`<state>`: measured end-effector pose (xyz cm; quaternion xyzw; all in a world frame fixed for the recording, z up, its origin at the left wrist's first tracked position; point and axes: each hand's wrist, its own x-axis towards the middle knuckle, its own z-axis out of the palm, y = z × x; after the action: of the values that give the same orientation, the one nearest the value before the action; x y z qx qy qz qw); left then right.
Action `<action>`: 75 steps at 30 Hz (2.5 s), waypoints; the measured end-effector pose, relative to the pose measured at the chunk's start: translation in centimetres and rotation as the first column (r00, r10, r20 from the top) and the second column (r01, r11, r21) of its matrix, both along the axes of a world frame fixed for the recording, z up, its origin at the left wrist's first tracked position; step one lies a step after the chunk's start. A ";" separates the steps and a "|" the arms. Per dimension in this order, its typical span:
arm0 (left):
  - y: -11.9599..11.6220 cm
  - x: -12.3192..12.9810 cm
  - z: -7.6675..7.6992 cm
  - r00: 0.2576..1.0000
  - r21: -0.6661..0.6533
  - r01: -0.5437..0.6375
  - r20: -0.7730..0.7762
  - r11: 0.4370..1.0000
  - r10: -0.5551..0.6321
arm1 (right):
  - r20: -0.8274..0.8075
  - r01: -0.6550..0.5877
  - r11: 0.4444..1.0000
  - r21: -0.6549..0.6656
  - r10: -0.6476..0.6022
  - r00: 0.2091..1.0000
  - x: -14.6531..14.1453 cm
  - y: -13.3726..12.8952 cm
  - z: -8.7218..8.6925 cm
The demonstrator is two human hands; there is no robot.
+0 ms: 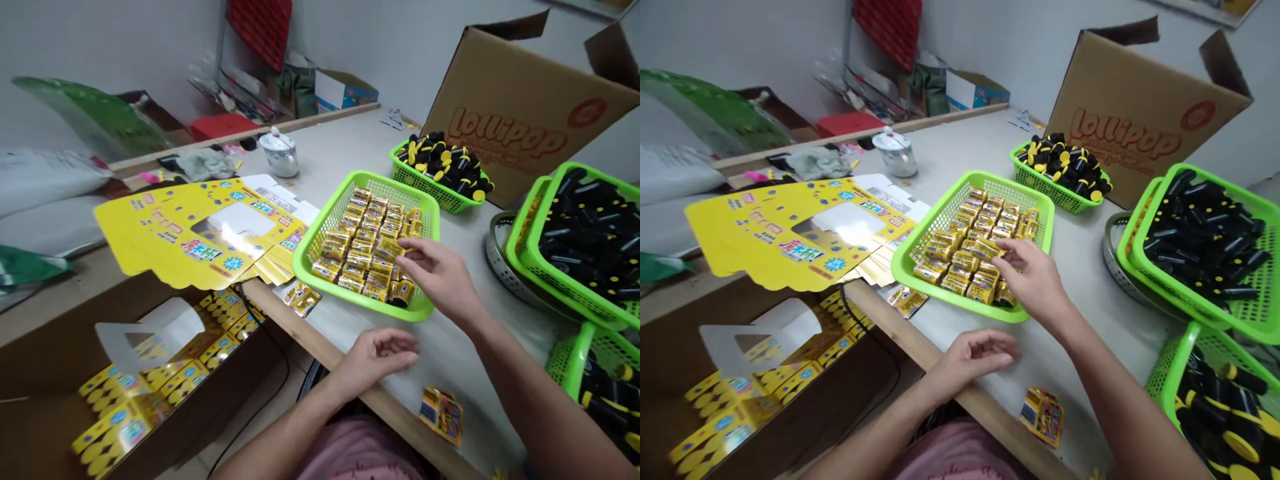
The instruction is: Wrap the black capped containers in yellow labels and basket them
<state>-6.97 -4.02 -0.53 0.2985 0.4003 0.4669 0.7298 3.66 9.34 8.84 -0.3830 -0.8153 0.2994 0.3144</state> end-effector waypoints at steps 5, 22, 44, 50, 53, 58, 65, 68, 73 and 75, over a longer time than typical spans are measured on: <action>0.0 0.3 -0.3 0.999 0.004 0.029 -0.016 1.000 -0.029 | 0.203 0.045 0.997 -0.070 -0.030 0.979 -5.2 4.1 -2.5; 0.5 0.3 0.3 0.982 0.043 -0.110 -0.151 0.993 0.116 | 0.304 0.165 0.915 0.369 -0.287 0.909 12.3 -14.0 -3.9; -1.1 7.6 2.1 0.778 0.403 0.319 -0.629 0.858 0.007 | 0.253 0.268 0.757 0.595 -0.494 0.832 14.0 -17.9 -8.1; 0.3 7.8 1.8 0.920 0.012 0.171 -0.361 0.985 -0.155 | 0.147 0.441 0.709 0.550 -0.602 0.785 18.0 -17.4 -4.8; 0.8 7.8 1.6 0.950 -0.067 0.122 -0.282 0.990 -0.136 | 0.189 0.502 0.597 0.626 -0.741 0.645 23.7 -15.6 -2.0; 1.0 8.1 1.1 0.961 -0.089 0.085 -0.256 0.992 -0.105 | 0.743 0.395 0.800 0.451 -0.582 0.331 30.0 -9.8 -0.8; 0.4 7.6 0.5 0.955 0.005 0.148 -0.259 0.989 -0.142 | 0.882 0.407 0.855 0.321 -0.426 0.200 30.0 -7.3 -0.9; 0.3 7.4 0.5 0.968 0.016 0.151 -0.205 0.988 -0.145 | 0.743 0.477 0.780 0.404 -0.584 0.326 30.3 -9.1 0.6; 0.5 7.6 0.6 0.983 -0.061 0.125 -0.132 0.990 -0.132 | 0.133 0.680 0.733 -0.013 -0.673 0.728 25.4 -13.2 0.2; 0.5 7.7 0.6 0.983 -0.087 0.106 -0.141 0.991 -0.117 | -0.102 0.564 0.756 -0.331 -0.623 0.776 22.0 -14.2 -1.3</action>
<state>0.74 -3.50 0.04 0.3247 0.4535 0.3859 0.7348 25.65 -4.89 7.57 -0.6303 -0.5622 0.3344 0.4181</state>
